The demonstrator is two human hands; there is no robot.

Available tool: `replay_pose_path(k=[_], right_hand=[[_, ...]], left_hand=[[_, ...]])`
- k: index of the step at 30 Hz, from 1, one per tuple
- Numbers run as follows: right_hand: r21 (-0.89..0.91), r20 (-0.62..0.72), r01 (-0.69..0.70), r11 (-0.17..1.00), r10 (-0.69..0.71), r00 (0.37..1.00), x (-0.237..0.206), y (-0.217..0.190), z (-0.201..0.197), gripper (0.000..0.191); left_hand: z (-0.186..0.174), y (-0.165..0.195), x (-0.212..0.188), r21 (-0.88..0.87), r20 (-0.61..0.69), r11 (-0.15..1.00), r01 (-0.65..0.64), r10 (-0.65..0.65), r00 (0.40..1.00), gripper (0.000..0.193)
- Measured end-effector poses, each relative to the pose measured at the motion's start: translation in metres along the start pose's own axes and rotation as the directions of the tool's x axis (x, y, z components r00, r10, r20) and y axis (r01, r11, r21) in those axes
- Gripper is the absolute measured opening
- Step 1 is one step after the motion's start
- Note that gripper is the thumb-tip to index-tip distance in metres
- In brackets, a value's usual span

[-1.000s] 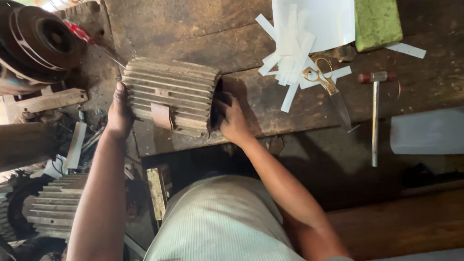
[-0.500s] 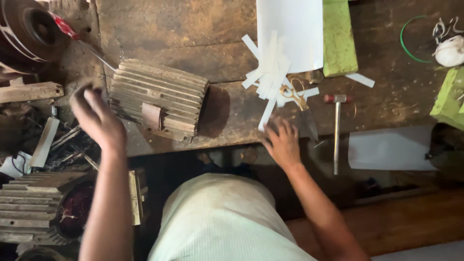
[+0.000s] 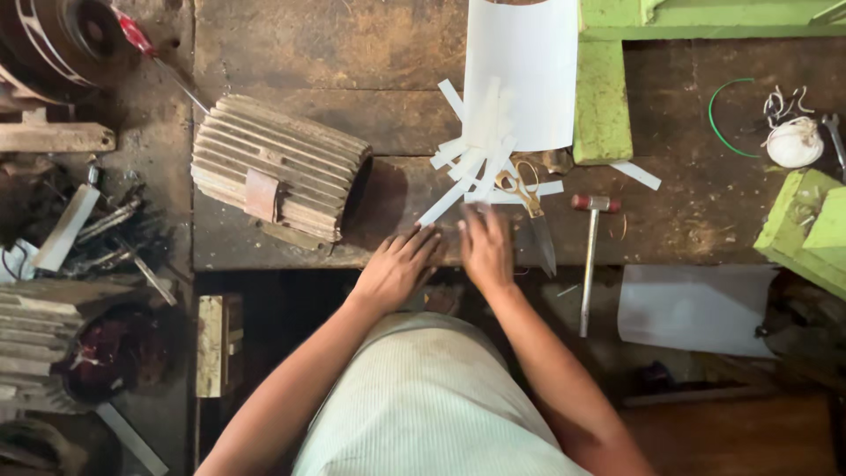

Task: The person cuts white strips with scissors and inserts them into slots on a motor housing. They repeatedly pick up strips, cut them, and place them into the housing while occasionally adjusting the housing position.

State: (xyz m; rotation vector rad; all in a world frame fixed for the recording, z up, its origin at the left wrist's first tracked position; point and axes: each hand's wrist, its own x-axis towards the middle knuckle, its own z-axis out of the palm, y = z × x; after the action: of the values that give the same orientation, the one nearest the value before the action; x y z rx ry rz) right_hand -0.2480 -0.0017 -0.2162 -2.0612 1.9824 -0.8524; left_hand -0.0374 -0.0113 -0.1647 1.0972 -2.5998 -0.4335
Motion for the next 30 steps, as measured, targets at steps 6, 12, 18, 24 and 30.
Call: replay_pose_path(k=[6,12,18,24,30], right_hand=[[-0.235,0.115,0.206,0.950,-0.184,0.976,-0.023,0.034,-0.030,0.044],[-0.141,0.132,0.198,0.970,-0.180,0.975,-0.026,0.039,-0.038,0.066],[-0.255,0.198,0.164,0.953,-0.114,0.974,-0.013,0.036,-0.026,0.043],[-0.154,0.210,0.244,0.958,-0.209,0.955,-0.027,0.030,-0.036,0.065],[-0.290,0.111,0.092,0.953,-0.062,0.992,0.010,0.033,-0.032,0.066]], left_hand=[[0.051,-0.011,0.024,0.194,-0.053,0.977,0.090,-0.081,0.995,0.060],[0.056,-0.002,0.065,0.327,-0.103,0.944,0.045,-0.012,0.995,0.063],[0.051,0.013,0.089,0.154,-0.048,0.987,-0.046,0.054,0.997,0.067],[0.041,-0.008,0.129,0.380,-0.125,0.920,0.097,-0.053,0.991,0.060],[0.034,-0.011,0.135,0.346,-0.129,0.937,0.045,-0.001,0.992,0.054]])
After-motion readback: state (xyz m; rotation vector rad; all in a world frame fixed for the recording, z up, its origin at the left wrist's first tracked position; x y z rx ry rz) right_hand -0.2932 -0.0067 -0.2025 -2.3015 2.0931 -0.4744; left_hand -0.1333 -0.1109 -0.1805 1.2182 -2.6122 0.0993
